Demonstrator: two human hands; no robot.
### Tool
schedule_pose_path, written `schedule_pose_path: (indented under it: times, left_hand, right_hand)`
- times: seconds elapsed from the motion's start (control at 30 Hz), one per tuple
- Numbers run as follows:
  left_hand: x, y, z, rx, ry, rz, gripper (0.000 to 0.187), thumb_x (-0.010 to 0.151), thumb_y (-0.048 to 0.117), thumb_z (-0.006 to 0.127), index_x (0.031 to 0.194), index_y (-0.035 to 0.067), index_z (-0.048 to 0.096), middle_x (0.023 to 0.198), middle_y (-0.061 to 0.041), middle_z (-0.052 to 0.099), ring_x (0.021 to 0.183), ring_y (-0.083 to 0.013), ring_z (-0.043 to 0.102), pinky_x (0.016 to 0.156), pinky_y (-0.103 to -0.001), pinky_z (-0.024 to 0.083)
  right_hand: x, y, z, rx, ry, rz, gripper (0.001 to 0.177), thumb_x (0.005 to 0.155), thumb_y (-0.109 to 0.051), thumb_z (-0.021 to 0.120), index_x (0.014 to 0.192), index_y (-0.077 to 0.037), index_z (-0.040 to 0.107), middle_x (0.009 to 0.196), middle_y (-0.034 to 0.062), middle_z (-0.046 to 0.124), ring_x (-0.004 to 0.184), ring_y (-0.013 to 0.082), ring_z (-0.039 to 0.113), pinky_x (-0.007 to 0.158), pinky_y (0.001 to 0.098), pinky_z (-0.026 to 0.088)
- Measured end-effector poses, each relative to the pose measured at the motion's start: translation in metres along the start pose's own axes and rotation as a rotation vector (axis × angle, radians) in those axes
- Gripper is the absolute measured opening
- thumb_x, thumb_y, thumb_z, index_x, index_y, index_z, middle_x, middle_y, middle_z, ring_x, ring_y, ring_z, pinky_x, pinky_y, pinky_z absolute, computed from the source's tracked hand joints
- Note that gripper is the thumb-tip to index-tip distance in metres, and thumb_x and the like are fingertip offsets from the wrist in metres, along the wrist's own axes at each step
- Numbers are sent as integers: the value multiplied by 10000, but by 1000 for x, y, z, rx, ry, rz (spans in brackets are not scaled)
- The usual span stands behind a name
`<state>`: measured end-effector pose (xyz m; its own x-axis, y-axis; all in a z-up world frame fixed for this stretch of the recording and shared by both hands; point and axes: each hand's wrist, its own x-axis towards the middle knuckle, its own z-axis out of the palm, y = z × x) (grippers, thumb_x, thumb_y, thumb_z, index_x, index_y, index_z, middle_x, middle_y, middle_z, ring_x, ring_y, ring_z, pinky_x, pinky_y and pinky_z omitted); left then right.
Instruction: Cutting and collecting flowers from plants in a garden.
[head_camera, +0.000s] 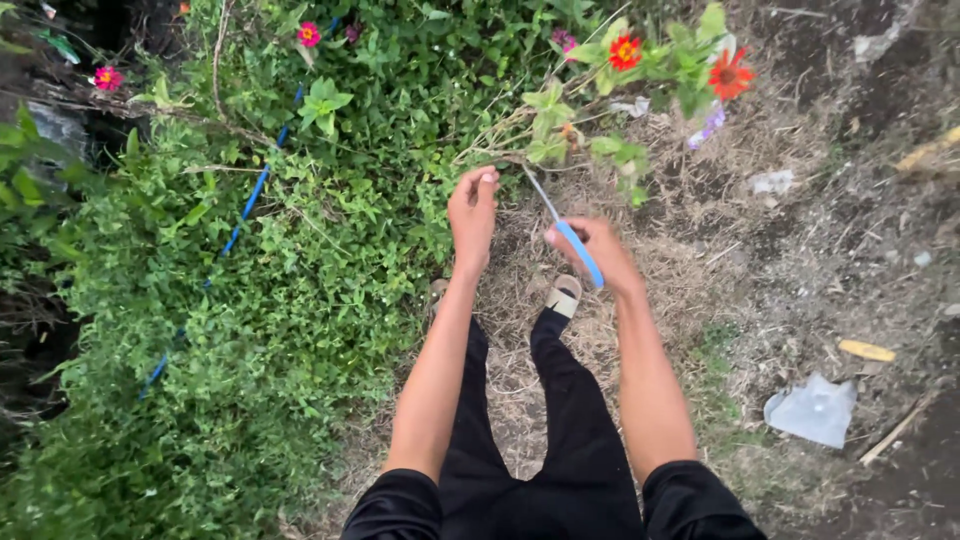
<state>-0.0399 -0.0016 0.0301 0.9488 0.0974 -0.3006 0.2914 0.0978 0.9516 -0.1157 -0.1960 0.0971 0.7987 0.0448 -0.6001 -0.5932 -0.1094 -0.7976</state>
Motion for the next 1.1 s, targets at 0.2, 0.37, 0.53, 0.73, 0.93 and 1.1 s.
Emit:
schedule_pose_path:
  times: [0.2, 0.37, 0.53, 0.73, 0.93, 1.1]
  left_hand:
    - [-12, -5, 16, -17, 8, -49, 234, 1047, 182, 589, 1180, 32, 709, 1052, -29, 737, 933, -85, 656, 741, -230, 497]
    - [-19, 11, 34, -23, -9, -64, 224, 1054, 184, 580, 1178, 43, 702, 1056, -19, 731, 942, -76, 657, 758, -226, 512]
    - [-17, 6, 43, -46, -32, -12, 215, 1062, 183, 576, 1172, 49, 703, 1057, -19, 729, 962, -87, 667, 763, -239, 516]
    - [-16, 14, 62, -33, -37, 20, 215, 1077, 195, 550, 1179, 68, 691, 1102, -1, 715, 1006, -86, 668, 817, -239, 520]
    - [-24, 1, 88, -60, -128, 0, 211, 1056, 200, 558, 1170, 75, 684, 1056, 9, 726, 972, -69, 666, 801, -237, 516]
    - [-37, -10, 98, -22, -214, 14, 217, 1084, 194, 563, 1111, 45, 718, 1030, -1, 720, 939, -71, 633, 817, -241, 507]
  right_hand:
    - [-30, 22, -7, 100, 28, -38, 311, 963, -337, 744, 903, -37, 690, 638, -71, 514, 539, 30, 456, 468, 229, 354]
    - [-42, 34, -14, 205, 111, -62, 293, 947, -329, 738, 960, -38, 713, 648, -60, 546, 539, 27, 479, 473, 223, 392]
    - [-49, 39, -26, 226, 183, -31, 306, 941, -321, 733, 1018, -25, 715, 699, -59, 597, 536, 30, 489, 460, 224, 406]
    - [-55, 48, -46, 270, 245, -43, 337, 938, -316, 740, 1127, -38, 713, 716, -57, 584, 553, 25, 487, 470, 212, 411]
    - [-62, 63, -66, 279, 293, -22, 334, 959, -296, 728, 1167, -36, 700, 738, -54, 592, 569, 26, 493, 484, 216, 403]
    - [-67, 71, -81, 222, 346, -35, 345, 963, -297, 733, 1196, -44, 702, 770, -65, 604, 600, 19, 494, 514, 211, 394]
